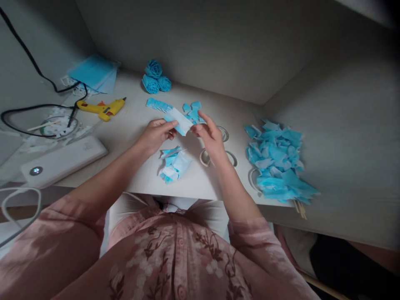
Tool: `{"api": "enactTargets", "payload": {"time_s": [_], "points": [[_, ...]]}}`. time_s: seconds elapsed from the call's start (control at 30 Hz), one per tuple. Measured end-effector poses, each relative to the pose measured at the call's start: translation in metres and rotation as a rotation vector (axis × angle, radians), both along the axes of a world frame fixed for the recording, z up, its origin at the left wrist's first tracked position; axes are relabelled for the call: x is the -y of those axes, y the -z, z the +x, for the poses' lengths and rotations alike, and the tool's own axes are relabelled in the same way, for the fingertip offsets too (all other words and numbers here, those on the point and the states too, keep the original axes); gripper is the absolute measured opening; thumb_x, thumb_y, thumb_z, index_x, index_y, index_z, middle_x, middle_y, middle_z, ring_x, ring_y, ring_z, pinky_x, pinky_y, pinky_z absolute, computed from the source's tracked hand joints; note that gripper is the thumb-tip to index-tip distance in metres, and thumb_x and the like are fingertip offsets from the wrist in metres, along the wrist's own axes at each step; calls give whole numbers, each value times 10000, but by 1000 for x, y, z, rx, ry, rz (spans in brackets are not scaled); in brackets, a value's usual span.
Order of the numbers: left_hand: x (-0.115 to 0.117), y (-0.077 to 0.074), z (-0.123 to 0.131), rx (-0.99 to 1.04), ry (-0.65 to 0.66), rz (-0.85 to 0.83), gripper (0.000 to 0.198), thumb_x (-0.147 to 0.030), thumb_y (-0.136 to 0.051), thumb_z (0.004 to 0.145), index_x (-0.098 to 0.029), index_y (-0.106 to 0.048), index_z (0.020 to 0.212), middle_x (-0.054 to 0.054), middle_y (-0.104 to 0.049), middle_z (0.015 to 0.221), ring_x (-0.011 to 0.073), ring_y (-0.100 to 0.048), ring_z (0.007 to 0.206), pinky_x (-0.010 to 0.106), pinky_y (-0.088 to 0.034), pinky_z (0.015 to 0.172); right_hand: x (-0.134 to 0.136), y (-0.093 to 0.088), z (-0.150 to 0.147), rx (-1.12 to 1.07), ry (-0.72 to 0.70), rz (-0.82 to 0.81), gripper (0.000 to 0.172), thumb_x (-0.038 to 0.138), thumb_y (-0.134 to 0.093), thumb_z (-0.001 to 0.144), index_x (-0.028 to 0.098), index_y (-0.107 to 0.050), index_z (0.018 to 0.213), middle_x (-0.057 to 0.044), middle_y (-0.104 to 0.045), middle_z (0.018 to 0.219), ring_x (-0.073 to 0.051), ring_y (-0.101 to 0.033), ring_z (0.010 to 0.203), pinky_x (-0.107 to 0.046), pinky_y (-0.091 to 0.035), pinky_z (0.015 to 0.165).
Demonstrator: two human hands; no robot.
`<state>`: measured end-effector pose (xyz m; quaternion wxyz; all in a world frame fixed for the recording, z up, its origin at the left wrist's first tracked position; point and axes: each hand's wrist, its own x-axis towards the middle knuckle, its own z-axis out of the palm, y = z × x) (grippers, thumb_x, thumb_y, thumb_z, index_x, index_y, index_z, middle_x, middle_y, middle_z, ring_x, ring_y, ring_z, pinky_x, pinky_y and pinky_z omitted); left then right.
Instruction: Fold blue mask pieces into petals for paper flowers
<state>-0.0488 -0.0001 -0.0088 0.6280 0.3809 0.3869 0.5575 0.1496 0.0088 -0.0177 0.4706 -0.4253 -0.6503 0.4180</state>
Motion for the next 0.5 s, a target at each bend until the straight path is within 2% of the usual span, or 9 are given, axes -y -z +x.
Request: {"api": "enactTargets", "payload": {"time_s": [0.13, 0.33, 0.5], "points": [[0, 1, -1, -10, 55, -4, 288, -267, -852, 705, -151, -603, 616, 39, -651, 598, 123, -586, 556, 266, -427, 564, 0, -5, 5, -11, 28, -19, 655, 725, -559, 912, 324, -598, 1428, -46, -780, 1055, -211, -719, 975, -393, -591, 911], [4, 3, 0, -241, 138, -14, 250, -265, -845, 685, -132, -656, 590, 18, -627, 537, 94, -549, 508, 231, -421, 551, -4, 6, -1, -59, -130, -26, 748, 682, -713, 833, 303, -556, 1458, -35, -744, 996, -181, -676, 849, -342, -588, 781], [3, 5, 0, -346, 150, -2, 282, -291, -829, 701, -142, -639, 556, 16, -627, 539, 85, -532, 499, 220, -416, 538, -5, 10, -3, -75, -135, 6, 772, 631, -767, 810, 307, -535, 1471, -14, -704, 925, -161, -625, 768, -318, -567, 725]]}}
